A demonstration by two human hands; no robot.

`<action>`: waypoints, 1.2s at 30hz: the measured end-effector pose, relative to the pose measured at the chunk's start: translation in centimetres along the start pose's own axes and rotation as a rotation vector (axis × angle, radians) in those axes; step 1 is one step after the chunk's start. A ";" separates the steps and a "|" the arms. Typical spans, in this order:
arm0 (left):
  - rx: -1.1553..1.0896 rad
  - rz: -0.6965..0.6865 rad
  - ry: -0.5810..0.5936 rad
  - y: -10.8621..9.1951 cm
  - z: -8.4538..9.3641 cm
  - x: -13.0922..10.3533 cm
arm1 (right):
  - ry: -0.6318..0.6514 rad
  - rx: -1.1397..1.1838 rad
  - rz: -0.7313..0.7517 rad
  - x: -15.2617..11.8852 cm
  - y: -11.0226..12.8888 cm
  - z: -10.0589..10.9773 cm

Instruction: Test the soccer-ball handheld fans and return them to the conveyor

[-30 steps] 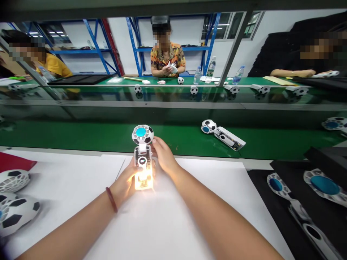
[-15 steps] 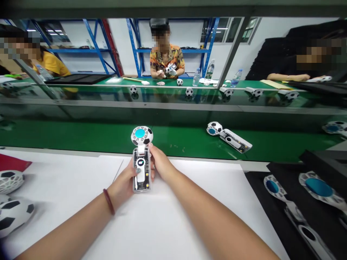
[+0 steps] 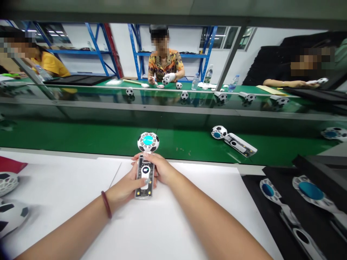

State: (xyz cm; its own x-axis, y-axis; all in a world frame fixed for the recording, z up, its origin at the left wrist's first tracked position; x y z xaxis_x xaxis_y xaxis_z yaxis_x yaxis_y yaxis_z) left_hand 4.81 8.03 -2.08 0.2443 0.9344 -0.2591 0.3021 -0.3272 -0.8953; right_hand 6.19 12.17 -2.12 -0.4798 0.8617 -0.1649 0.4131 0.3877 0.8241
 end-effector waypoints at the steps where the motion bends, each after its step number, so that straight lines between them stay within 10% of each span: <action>1: 0.022 0.007 0.011 0.1 -0.1 0.0 | 0.011 0.009 -0.003 0.0 0.0 -0.1; 23: 0.152 0.042 0.144 1.7 -0.5 -0.2 | 0.120 0.262 -0.106 -0.8 -0.2 -0.6; 36: 0.081 -0.053 0.167 0.8 -0.9 0.0 | -0.013 -0.121 -0.030 -1.9 2.1 -0.3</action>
State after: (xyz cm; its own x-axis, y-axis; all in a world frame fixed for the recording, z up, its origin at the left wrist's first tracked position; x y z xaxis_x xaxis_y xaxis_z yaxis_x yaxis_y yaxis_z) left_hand 5.89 7.66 -2.53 0.3819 0.9114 -0.1531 0.2454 -0.2597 -0.9340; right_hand 7.74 11.27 0.10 -0.4801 0.8548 -0.1968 0.3021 0.3718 0.8778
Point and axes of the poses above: each hand's wrist, its own x-axis towards the middle knuckle, its own z-axis out of the back of the hand, y = z × x, the point moved 10 cm from there along x, towards the middle knuckle, and after that the axes turned 12 degrees about -y, right-handed, at the moved point
